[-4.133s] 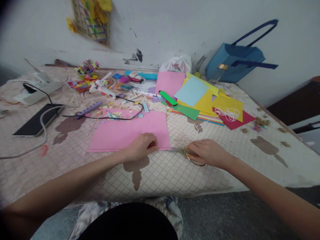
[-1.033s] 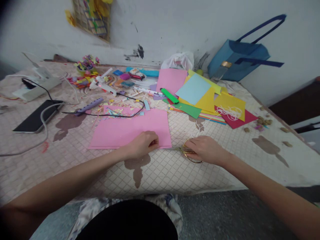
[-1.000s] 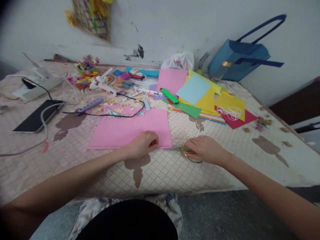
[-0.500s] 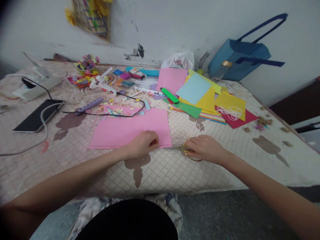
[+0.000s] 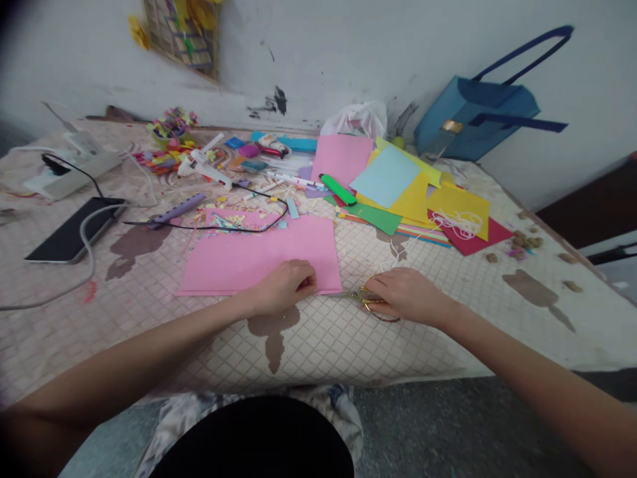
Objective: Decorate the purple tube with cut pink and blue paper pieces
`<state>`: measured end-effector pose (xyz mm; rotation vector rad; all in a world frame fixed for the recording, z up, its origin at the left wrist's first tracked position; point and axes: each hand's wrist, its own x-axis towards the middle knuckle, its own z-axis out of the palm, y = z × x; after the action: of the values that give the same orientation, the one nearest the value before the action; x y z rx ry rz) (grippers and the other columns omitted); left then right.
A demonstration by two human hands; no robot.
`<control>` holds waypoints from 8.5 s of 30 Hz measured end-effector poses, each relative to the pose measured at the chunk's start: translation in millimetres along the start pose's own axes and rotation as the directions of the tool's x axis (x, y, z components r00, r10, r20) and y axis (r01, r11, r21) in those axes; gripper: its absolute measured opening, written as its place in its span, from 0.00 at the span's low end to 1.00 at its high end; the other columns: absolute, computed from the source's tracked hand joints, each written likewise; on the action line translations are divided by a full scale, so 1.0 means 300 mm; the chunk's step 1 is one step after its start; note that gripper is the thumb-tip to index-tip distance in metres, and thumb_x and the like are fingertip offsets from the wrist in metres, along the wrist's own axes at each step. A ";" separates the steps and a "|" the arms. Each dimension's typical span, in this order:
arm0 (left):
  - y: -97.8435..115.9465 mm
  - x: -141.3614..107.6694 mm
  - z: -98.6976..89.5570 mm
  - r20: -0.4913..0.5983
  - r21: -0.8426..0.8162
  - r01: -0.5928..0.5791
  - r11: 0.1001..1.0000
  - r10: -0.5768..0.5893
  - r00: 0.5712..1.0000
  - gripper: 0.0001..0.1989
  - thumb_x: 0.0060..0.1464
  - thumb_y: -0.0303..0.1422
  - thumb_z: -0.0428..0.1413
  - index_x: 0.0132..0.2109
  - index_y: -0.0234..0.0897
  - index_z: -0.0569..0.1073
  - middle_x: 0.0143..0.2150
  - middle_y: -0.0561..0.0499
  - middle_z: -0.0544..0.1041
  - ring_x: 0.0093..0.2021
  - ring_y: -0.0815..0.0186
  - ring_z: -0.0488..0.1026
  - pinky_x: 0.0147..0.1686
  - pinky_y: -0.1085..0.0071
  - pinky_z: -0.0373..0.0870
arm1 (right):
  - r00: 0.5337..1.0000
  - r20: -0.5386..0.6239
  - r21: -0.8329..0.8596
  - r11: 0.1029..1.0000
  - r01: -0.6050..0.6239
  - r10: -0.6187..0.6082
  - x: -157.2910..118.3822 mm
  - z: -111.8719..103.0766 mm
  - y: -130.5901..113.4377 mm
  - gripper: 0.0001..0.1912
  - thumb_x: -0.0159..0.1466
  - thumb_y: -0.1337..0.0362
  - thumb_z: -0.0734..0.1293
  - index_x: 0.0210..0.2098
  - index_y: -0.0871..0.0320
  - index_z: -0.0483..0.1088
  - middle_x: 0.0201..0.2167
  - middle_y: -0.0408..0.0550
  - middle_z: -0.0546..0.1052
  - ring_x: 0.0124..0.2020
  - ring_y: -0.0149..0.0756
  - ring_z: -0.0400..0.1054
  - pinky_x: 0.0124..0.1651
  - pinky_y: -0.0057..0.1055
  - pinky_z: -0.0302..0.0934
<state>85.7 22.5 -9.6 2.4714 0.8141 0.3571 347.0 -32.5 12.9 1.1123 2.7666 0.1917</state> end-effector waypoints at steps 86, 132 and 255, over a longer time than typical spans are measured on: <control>-0.053 -0.024 -0.082 0.155 -0.119 0.033 0.992 -0.015 0.988 0.04 0.46 0.26 0.51 0.29 0.33 0.71 0.28 0.52 0.72 0.27 0.71 0.65 0.26 0.76 0.57 | 0.998 -0.049 -0.018 0.999 0.034 -0.034 0.054 0.010 -0.013 0.17 0.63 0.51 0.57 0.29 0.58 0.65 0.22 0.43 0.71 0.24 0.33 0.64 0.28 0.29 0.45; -0.058 -0.037 -0.095 0.177 -0.115 0.034 0.993 -0.013 0.984 0.05 0.45 0.27 0.52 0.30 0.32 0.72 0.29 0.51 0.73 0.28 0.70 0.66 0.26 0.76 0.58 | 0.999 -0.031 0.086 0.996 0.027 -0.025 0.097 -0.023 -0.064 0.13 0.61 0.55 0.59 0.33 0.59 0.67 0.24 0.45 0.74 0.25 0.34 0.65 0.28 0.29 0.47; -0.103 -0.083 -0.151 0.271 0.003 0.065 0.998 -0.064 0.961 0.07 0.45 0.29 0.50 0.30 0.33 0.72 0.31 0.50 0.75 0.29 0.69 0.68 0.27 0.76 0.58 | 1.000 -0.006 0.093 0.995 0.029 -0.028 0.172 -0.040 -0.118 0.13 0.61 0.56 0.59 0.35 0.60 0.66 0.25 0.45 0.75 0.24 0.33 0.66 0.26 0.29 0.46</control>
<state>33.5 45.9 9.5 2.4109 0.7729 -0.0043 284.0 -22.9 13.7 1.0937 2.8198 0.0629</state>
